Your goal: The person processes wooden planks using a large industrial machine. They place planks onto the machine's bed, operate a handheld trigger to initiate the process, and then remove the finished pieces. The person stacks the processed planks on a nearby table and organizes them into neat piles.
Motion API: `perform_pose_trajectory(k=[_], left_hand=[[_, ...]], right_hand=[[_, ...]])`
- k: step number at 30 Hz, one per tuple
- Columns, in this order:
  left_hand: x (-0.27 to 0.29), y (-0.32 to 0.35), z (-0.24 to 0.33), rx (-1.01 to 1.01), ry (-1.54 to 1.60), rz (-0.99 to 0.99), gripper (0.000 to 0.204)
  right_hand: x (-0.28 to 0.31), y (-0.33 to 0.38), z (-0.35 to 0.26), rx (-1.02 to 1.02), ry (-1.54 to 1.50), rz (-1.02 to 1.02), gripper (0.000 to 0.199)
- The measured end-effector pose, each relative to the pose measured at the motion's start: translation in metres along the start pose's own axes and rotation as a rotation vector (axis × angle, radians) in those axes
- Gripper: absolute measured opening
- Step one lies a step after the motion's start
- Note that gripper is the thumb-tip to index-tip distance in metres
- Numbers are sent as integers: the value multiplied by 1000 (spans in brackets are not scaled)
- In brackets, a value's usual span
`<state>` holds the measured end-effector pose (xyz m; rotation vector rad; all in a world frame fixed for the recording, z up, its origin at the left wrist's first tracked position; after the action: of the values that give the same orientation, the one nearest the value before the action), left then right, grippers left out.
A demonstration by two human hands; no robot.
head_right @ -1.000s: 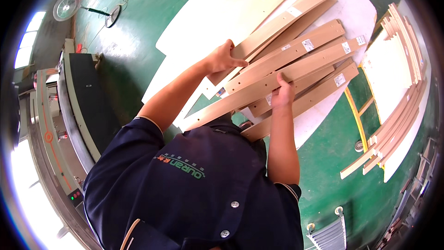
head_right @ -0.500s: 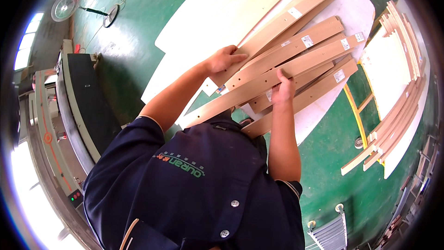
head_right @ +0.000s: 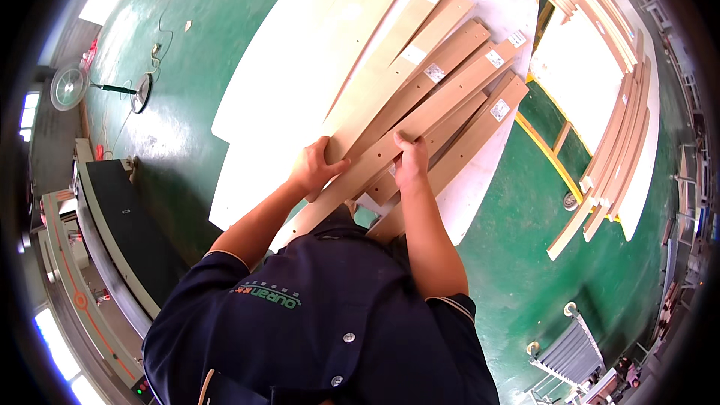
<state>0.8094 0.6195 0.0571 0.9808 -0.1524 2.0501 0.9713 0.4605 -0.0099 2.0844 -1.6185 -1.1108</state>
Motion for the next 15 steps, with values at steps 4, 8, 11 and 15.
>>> perform_pose_trajectory(k=[4,8,11,15], left_hand=[[13,-11,2,1,57,101,58],[19,-38,0,-4,-136,145,59],[13,-55,-14,-25,-207,215,58],[1,-58,-29,-56,-269,253,62]], right_hand=[[4,2,2,-7,11,40,48],[0,6,1,8,7,14,49],[0,6,1,6,2,16,50],[1,8,0,5,11,30,52]])
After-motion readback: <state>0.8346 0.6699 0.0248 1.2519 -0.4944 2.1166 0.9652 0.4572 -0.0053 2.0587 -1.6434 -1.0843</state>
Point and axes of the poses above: each hand's wrist, its own y-axis away from the middle knuckle, its own x-axis out of the back of the hand, z = x × y, the point moved 9 cm from there along -y, towards the middle knuckle, and after that the axes turned 9 degrees about z, right-handed, at the moved point
